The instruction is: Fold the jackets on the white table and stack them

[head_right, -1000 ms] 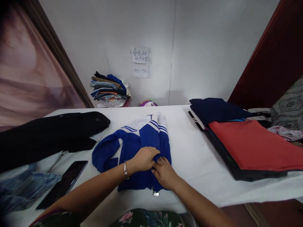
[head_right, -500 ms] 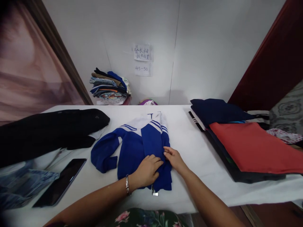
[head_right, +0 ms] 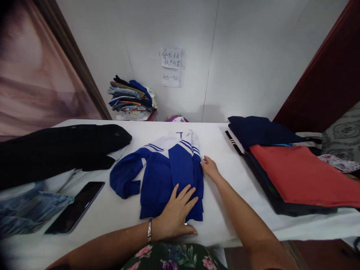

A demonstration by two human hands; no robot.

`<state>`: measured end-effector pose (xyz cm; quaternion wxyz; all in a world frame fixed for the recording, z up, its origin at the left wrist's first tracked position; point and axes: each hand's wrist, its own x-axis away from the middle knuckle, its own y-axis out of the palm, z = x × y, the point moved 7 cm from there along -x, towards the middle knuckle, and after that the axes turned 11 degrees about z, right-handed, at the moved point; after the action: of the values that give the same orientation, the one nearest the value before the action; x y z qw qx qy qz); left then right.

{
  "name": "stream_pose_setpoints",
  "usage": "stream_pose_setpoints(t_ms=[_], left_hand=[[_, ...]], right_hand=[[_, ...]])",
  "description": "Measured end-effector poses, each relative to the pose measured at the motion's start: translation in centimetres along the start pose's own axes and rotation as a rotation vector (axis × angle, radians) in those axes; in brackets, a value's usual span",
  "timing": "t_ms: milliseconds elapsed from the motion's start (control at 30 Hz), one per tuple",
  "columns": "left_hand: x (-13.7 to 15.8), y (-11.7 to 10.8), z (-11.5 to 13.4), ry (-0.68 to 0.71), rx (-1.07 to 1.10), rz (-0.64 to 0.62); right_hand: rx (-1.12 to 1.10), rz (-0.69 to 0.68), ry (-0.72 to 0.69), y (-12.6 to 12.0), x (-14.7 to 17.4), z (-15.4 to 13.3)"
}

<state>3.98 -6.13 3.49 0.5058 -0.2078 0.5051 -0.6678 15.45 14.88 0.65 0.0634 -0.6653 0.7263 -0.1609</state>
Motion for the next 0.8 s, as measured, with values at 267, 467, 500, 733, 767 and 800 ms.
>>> stream_pose_setpoints(t_ms=[267, 467, 500, 733, 767, 800], left_hand=[[1.6, 0.0, -1.6, -0.158, -0.049, 0.049], [2.6, -0.3, -1.4, -0.206, 0.016, -0.026], [2.7, -0.5, -1.3, -0.211, 0.012, -0.034], [2.0, -0.8, -1.2, -0.224, -0.057, -0.014], [1.8, -0.7, -1.3, -0.227, -0.070, -0.015], [1.7, -0.7, -1.6, -0.228, -0.085, -0.011]], right_hand=[[-0.233, -0.297, 0.230, 3.3, 1.1, -0.4], [-0.352, -0.346, 0.250, 4.0, 1.9, -0.6], [-0.364, -0.316, 0.248, 3.9, 1.8, -0.6], [-0.363, -0.220, 0.278, 3.7, 2.1, -0.6], [-0.362, -0.214, 0.288, 3.6, 2.1, -0.4], [-0.363, -0.211, 0.297, 3.6, 2.1, -0.3]])
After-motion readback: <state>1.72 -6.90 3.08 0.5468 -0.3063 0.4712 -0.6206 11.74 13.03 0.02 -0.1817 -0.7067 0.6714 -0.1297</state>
